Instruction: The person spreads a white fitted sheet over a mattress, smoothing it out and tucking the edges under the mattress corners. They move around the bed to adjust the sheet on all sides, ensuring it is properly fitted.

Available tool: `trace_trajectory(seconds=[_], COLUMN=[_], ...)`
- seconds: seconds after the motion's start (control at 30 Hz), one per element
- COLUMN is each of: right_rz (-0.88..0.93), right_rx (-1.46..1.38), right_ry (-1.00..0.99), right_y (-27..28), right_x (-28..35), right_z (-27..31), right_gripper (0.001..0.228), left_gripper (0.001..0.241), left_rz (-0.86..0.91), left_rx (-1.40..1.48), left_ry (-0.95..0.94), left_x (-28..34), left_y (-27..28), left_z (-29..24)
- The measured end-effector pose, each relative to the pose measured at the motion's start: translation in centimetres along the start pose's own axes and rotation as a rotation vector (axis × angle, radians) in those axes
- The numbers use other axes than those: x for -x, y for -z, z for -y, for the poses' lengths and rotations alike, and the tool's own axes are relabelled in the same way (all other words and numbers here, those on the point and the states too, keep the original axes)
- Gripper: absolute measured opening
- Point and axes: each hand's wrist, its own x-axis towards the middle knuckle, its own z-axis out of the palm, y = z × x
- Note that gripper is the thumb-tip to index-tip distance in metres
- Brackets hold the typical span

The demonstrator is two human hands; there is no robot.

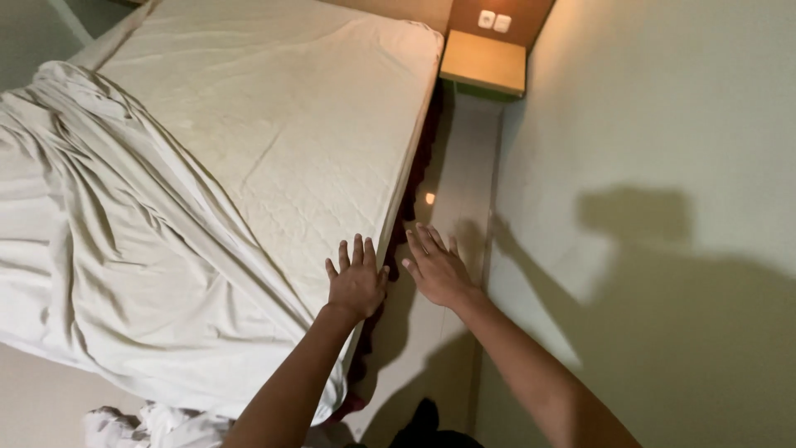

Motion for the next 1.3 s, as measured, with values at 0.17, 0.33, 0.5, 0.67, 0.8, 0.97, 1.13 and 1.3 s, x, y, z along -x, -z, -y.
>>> trace_trajectory(seconds=[0.17, 0.33, 0.5, 0.67, 0.8, 0.97, 1.13, 1.3], right_rz=[0.035, 0.068, 0.103, 0.047, -0.037, -0.01, 0.075, 0.089], right_rx=[0.012, 0.033, -0.028, 0.026, 0.026, 0.039, 0.065, 0.139], right_ry=[0.048, 0.09, 0.147, 0.257, 0.357, 0.411, 0.46, 0.606], right_y=[0.9, 0.9, 2.1, 3.2, 6.1, 8.0, 8.5, 8.4], right_x=[-2.9, -7.4, -12.5, -21.1, -27.3, -35.0, -40.9, -46.1], right_z=[-6.5, -10.8, -12.7, -14.4, -15.0, -16.2, -17.1, -18.1], right_gripper=[0.067, 0.068, 0.067, 0.066, 0.063, 0.064, 0.065, 0.066], left_gripper=[0.077, 0.078, 0.079, 0.079, 0.077, 0.076, 0.076, 0.08], left_rz=[-0.032, -0.039, -0.039, -0.092, -0.193, -0.248, -0.277, -0.328], left_rx=[0.045, 0.071, 0.07, 0.118, 0.156, 0.185, 0.195, 0.223], left_ry=[0.071, 0.114, 0.165, 0.212, 0.235, 0.304, 0.391, 0.55], left_x=[-4.0, -8.5, -14.4, -21.8, -26.9, -31.5, -35.3, -38.5], left_y=[-0.8, -0.4, 0.0, 1.7, 3.5, 5.6, 5.7, 4.9], left_z=[-4.1, -5.9, -6.9, -7.1, -5.1, -4.1, -3.6, -3.1])
